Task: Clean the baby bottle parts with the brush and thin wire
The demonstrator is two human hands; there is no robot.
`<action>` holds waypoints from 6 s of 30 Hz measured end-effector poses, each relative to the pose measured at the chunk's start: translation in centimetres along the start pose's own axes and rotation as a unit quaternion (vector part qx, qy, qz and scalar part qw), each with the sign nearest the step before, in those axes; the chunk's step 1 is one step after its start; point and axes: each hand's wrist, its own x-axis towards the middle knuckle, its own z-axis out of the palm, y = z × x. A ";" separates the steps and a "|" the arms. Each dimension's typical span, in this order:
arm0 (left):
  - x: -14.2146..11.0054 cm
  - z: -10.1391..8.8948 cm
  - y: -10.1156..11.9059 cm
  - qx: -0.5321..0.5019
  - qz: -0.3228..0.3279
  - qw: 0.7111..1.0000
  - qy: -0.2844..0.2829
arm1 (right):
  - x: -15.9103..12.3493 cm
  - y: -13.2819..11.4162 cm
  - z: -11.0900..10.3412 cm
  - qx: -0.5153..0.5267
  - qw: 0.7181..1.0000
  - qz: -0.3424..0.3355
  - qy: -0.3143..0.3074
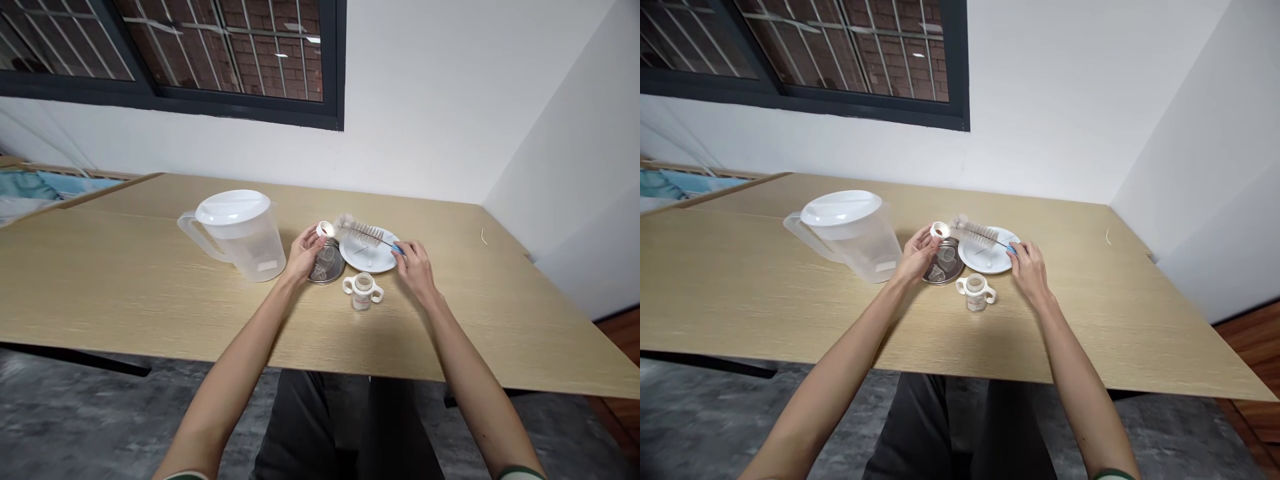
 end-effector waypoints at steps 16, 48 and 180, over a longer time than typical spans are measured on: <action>-0.1 0.4 0.9 -0.076 -0.076 0.994 0.026 | 0.2 0.3 -0.6 0.011 0.998 0.054 0.036; -0.2 0.2 0.2 -0.018 -0.017 1.000 -0.002 | 0.0 -0.7 -0.3 0.046 0.999 -0.001 -0.001; -0.1 0.0 0.4 -0.038 -0.030 0.999 0.006 | -0.1 -0.8 -0.2 0.064 0.997 0.024 -0.036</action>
